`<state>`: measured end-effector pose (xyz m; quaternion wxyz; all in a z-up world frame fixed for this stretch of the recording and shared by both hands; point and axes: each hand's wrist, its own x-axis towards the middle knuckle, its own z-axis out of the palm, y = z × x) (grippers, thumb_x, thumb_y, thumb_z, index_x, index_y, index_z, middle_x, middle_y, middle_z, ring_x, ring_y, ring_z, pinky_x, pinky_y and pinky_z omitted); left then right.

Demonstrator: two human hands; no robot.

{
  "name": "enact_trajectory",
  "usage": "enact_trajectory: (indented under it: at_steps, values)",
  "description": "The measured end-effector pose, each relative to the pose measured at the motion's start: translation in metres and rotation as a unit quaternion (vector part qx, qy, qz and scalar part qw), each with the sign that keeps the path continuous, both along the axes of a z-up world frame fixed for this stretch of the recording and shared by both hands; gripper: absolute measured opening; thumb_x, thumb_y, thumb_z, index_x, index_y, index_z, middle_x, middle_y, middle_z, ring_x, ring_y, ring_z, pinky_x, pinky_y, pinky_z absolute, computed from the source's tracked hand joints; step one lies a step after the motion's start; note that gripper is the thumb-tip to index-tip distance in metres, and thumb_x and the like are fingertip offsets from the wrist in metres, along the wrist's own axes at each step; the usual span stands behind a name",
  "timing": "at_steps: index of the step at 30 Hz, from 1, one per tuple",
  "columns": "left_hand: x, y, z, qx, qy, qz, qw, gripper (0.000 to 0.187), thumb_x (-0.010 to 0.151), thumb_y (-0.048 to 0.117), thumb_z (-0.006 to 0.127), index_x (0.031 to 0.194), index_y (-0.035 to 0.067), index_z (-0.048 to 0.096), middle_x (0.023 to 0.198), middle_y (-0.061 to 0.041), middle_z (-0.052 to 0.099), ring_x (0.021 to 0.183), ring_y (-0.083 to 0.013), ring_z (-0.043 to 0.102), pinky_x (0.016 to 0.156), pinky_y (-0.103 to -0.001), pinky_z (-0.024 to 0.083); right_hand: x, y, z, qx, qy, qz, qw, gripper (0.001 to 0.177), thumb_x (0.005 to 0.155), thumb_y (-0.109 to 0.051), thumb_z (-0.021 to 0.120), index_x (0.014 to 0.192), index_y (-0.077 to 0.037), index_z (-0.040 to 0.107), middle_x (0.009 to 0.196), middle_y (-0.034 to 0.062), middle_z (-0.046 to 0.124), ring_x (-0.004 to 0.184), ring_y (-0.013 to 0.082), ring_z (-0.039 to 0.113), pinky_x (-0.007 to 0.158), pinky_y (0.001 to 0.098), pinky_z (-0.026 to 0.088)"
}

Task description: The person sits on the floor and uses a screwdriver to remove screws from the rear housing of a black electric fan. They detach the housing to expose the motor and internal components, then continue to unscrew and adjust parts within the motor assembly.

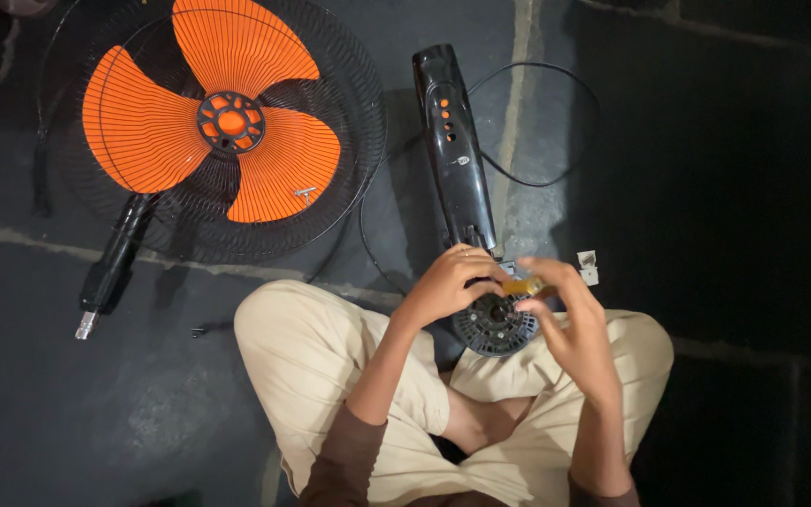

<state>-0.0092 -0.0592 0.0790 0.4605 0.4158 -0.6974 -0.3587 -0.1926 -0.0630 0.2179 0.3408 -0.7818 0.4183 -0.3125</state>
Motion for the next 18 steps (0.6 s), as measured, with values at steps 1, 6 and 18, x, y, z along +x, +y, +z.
enact_trajectory:
  at_steps: [1, 6, 18]
  values:
    - [-0.001, 0.000, -0.002, 0.004, -0.007, -0.006, 1.000, 0.017, 0.089, 0.020, 0.072, 0.102, 0.010, 0.076, 0.099, -0.004, 0.074, 0.103, -0.0237, 0.068, 0.100, -0.038, 0.046, -0.004, -0.001, 0.004, -0.012, 0.000, 0.037, 0.999, 0.021, 0.090, 0.003, 0.069, 0.111, 0.003, 0.068, 0.116, 0.0153, 0.071, 0.107, 0.0255, 0.069, 0.092, 0.0336, 0.054]
    - [0.000, 0.001, -0.002, 0.010, -0.021, -0.015, 1.000, 0.020, 0.093, 0.020, 0.070, 0.109, 0.011, 0.078, 0.106, -0.004, 0.075, 0.109, -0.0226, 0.068, 0.105, -0.038, 0.044, -0.004, 0.000, 0.004, -0.020, 0.039, -0.006, 0.999, 0.021, 0.085, 0.003, 0.076, 0.104, 0.001, 0.069, 0.101, 0.0108, 0.072, 0.086, 0.0217, 0.067, 0.079, 0.0318, 0.053]
    - [0.005, 0.004, 0.032, 0.007, 0.057, -0.013, 0.998, 0.033, 0.083, 0.028, 0.081, 0.104, 0.006, 0.069, 0.104, -0.007, 0.072, 0.105, -0.0287, 0.068, 0.096, -0.039, 0.050, 0.011, -0.002, -0.007, -0.151, 0.139, -0.078, 0.976, 0.053, 0.079, -0.020, 0.088, 0.062, -0.001, 0.041, 0.058, 0.0110, 0.038, 0.053, 0.0260, 0.038, 0.055, 0.0392, 0.031]
